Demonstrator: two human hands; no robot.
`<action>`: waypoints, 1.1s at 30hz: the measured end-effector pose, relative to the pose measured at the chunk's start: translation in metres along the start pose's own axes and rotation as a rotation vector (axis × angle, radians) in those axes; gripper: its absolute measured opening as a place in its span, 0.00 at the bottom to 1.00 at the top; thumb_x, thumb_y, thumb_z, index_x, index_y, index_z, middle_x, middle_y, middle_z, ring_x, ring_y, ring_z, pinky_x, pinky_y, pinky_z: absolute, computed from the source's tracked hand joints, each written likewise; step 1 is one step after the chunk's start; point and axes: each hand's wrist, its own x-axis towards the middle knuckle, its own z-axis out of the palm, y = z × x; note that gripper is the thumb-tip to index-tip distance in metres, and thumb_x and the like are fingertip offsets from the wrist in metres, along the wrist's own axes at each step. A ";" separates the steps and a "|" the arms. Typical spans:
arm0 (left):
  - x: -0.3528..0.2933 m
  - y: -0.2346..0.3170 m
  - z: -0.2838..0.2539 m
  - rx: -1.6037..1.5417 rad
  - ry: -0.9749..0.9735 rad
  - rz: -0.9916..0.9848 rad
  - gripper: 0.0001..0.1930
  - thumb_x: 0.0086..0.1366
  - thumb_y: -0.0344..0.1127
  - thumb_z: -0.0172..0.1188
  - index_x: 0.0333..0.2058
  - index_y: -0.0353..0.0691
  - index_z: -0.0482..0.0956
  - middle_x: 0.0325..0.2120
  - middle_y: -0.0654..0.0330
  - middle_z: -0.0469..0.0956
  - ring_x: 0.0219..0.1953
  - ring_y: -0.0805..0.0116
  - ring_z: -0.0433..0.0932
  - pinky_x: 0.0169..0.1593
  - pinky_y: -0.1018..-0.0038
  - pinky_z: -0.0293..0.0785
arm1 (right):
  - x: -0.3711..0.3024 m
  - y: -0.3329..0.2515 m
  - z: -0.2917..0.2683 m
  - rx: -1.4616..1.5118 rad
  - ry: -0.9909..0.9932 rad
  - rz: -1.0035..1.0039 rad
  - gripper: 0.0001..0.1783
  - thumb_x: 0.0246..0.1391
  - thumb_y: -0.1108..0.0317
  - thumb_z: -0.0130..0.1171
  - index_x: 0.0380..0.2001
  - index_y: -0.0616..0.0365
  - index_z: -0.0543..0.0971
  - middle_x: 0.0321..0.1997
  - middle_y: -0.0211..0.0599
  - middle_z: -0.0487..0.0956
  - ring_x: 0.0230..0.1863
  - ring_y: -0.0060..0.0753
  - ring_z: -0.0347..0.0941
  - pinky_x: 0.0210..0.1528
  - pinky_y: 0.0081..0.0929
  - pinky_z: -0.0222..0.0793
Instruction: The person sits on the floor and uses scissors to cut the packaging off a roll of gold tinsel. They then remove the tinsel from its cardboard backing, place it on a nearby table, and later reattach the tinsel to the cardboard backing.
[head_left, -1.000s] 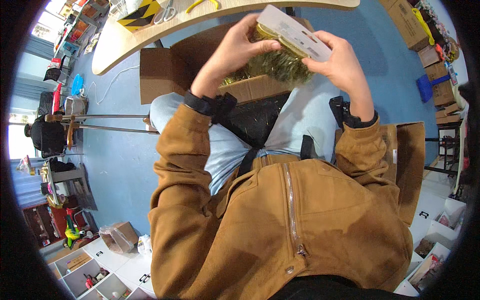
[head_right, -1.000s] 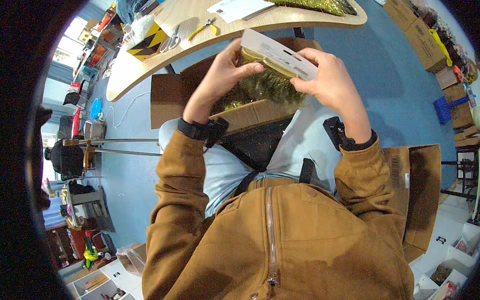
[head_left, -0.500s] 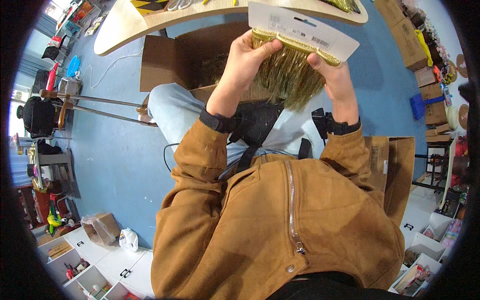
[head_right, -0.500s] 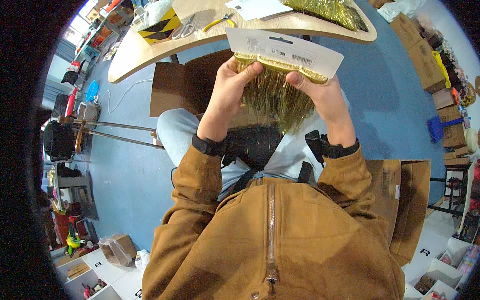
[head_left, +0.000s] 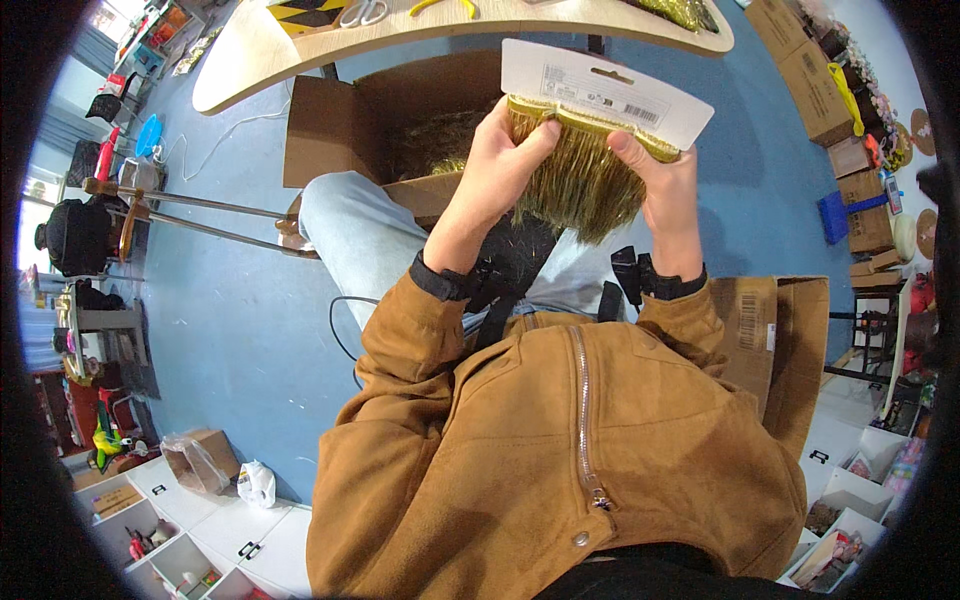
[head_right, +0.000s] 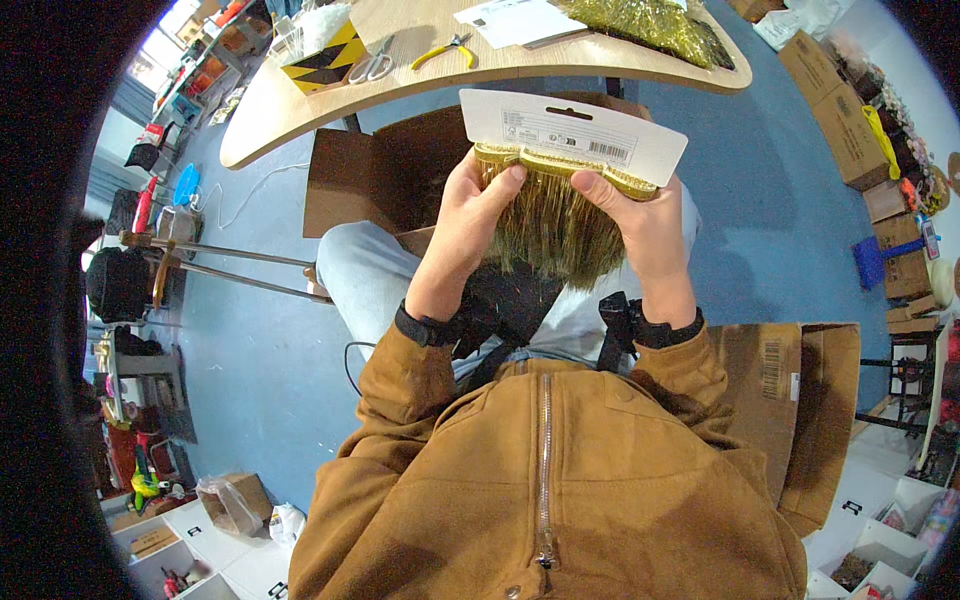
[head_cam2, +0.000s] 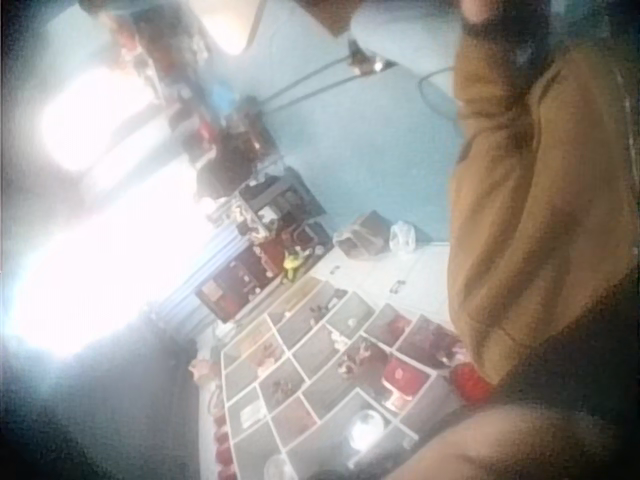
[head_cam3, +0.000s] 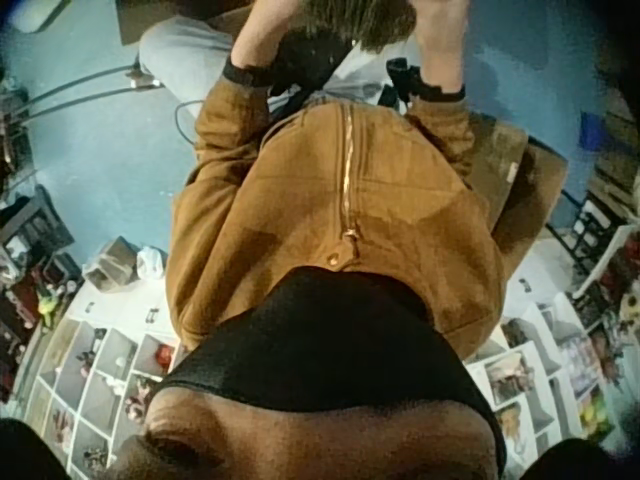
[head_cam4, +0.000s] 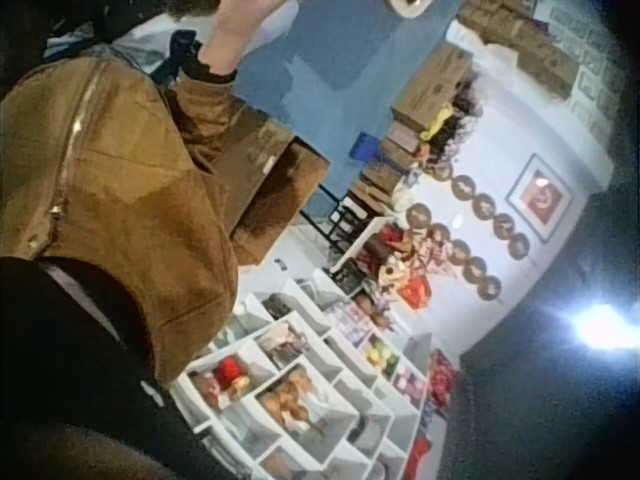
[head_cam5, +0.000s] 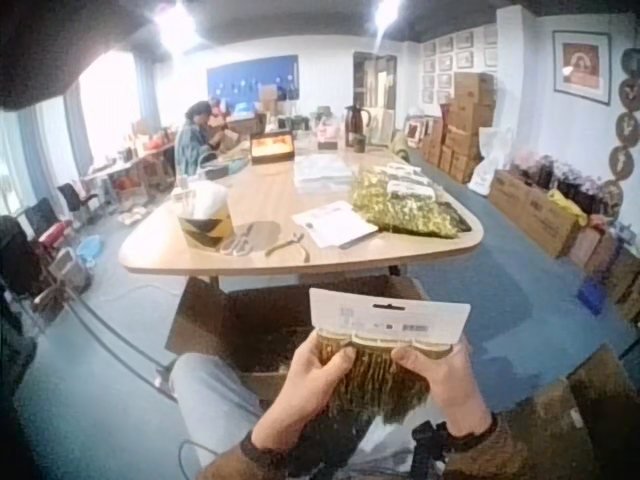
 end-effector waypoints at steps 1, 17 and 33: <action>-0.001 0.000 0.001 0.022 0.007 0.007 0.16 0.72 0.29 0.58 0.56 0.30 0.73 0.49 0.58 0.81 0.51 0.72 0.78 0.57 0.71 0.74 | -0.002 -0.001 0.000 0.001 0.002 -0.017 0.19 0.56 0.68 0.74 0.49 0.63 0.83 0.48 0.37 0.86 0.48 0.26 0.80 0.54 0.25 0.74; -0.002 0.007 -0.002 -0.019 -0.006 -0.126 0.25 0.65 0.23 0.62 0.60 0.30 0.69 0.53 0.57 0.78 0.54 0.70 0.77 0.61 0.71 0.72 | -0.009 -0.002 -0.002 -0.069 0.009 -0.014 0.20 0.55 0.66 0.75 0.48 0.63 0.84 0.46 0.37 0.87 0.46 0.25 0.82 0.52 0.25 0.76; -0.023 0.054 0.008 0.965 -0.217 0.235 0.23 0.47 0.35 0.80 0.42 0.39 0.83 0.37 0.53 0.83 0.40 0.53 0.83 0.46 0.64 0.78 | -0.023 -0.018 -0.015 -0.346 -0.226 0.022 0.25 0.41 0.74 0.81 0.44 0.60 0.81 0.42 0.29 0.79 0.46 0.25 0.77 0.50 0.25 0.73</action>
